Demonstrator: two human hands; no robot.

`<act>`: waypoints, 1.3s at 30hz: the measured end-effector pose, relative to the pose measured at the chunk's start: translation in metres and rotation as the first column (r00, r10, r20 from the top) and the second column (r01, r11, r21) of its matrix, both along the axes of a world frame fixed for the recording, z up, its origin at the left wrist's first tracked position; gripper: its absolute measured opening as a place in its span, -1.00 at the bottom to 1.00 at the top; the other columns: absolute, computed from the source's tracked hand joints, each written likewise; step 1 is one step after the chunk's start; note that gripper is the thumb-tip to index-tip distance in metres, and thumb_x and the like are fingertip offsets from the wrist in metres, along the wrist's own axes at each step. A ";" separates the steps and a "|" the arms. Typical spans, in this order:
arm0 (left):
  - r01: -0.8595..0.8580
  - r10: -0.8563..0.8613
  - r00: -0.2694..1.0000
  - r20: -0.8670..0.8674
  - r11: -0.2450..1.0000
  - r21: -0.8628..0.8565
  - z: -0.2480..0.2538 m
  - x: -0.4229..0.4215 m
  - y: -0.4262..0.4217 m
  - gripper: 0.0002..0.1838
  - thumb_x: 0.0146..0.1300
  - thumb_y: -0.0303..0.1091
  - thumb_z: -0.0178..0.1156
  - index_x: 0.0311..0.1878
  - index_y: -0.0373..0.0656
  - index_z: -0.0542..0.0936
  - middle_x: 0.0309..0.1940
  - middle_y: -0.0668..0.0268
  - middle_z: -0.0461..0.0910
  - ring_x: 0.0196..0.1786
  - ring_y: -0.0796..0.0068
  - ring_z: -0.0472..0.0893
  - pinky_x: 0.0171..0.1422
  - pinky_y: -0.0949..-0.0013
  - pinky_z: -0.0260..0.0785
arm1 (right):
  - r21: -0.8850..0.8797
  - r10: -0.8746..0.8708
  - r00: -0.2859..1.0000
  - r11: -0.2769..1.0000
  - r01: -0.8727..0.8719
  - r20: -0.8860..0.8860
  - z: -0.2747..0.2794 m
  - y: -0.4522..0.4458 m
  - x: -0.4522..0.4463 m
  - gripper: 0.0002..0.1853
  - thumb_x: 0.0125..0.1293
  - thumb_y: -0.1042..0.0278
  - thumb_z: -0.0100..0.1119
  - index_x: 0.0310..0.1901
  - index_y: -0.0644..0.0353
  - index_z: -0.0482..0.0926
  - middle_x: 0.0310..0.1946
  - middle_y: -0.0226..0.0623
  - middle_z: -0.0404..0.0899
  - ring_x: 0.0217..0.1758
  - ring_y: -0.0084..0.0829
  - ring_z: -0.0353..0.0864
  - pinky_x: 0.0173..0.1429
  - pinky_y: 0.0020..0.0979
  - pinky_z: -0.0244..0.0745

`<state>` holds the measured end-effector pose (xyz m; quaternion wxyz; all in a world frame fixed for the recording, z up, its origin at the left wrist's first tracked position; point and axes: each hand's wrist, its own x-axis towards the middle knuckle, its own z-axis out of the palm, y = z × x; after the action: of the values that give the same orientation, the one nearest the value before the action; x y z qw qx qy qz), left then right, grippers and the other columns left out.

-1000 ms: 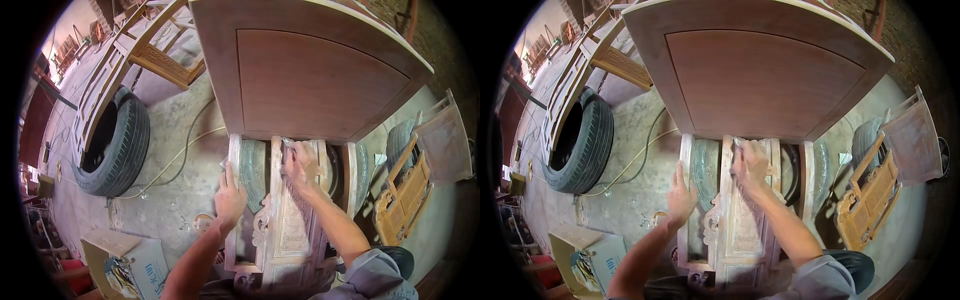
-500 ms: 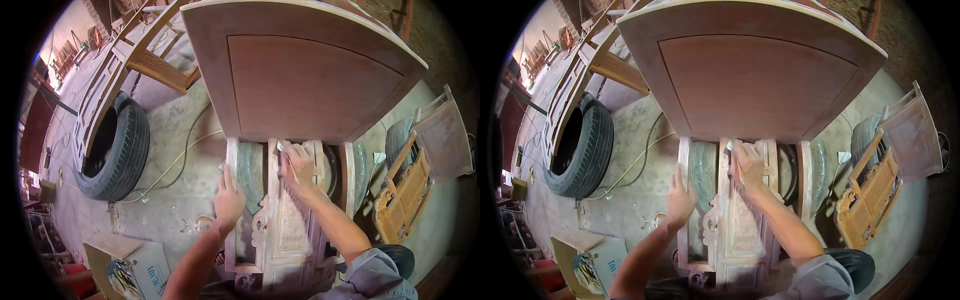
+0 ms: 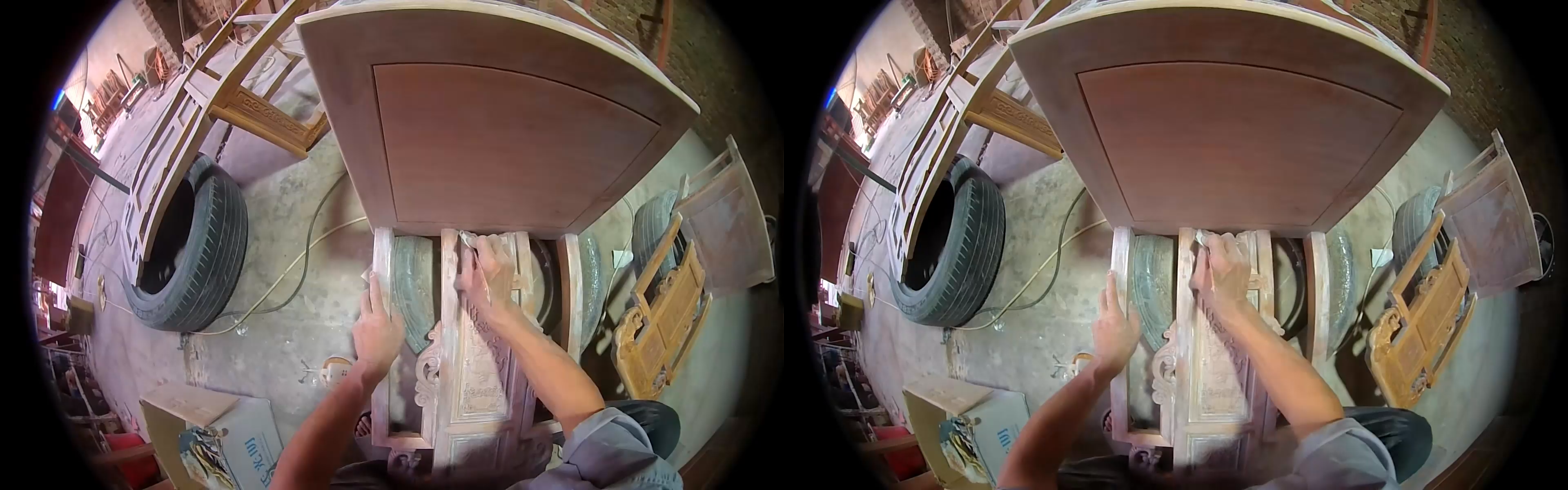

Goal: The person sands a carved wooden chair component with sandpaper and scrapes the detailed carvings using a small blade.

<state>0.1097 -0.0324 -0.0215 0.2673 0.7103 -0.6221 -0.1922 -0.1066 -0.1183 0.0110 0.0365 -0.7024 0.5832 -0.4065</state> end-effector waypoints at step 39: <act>0.023 -0.023 1.000 -0.011 1.000 0.017 0.007 -0.001 0.000 -0.13 0.38 -0.36 0.21 0.70 -0.12 0.07 0.35 -0.24 0.43 0.05 -0.37 0.66 0.08 -0.17 0.59 | 0.087 -0.148 0.981 0.987 0.138 0.127 -0.004 0.002 0.004 -0.91 0.33 0.47 0.18 -0.18 0.25 0.53 -0.28 0.07 0.60 -0.22 0.16 0.59 -0.13 0.12 0.48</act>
<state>0.1089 -0.0319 -0.0146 0.2622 0.7044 -0.6271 -0.2045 -0.1021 -0.1165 0.0071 0.0731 -0.6279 0.6438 -0.4312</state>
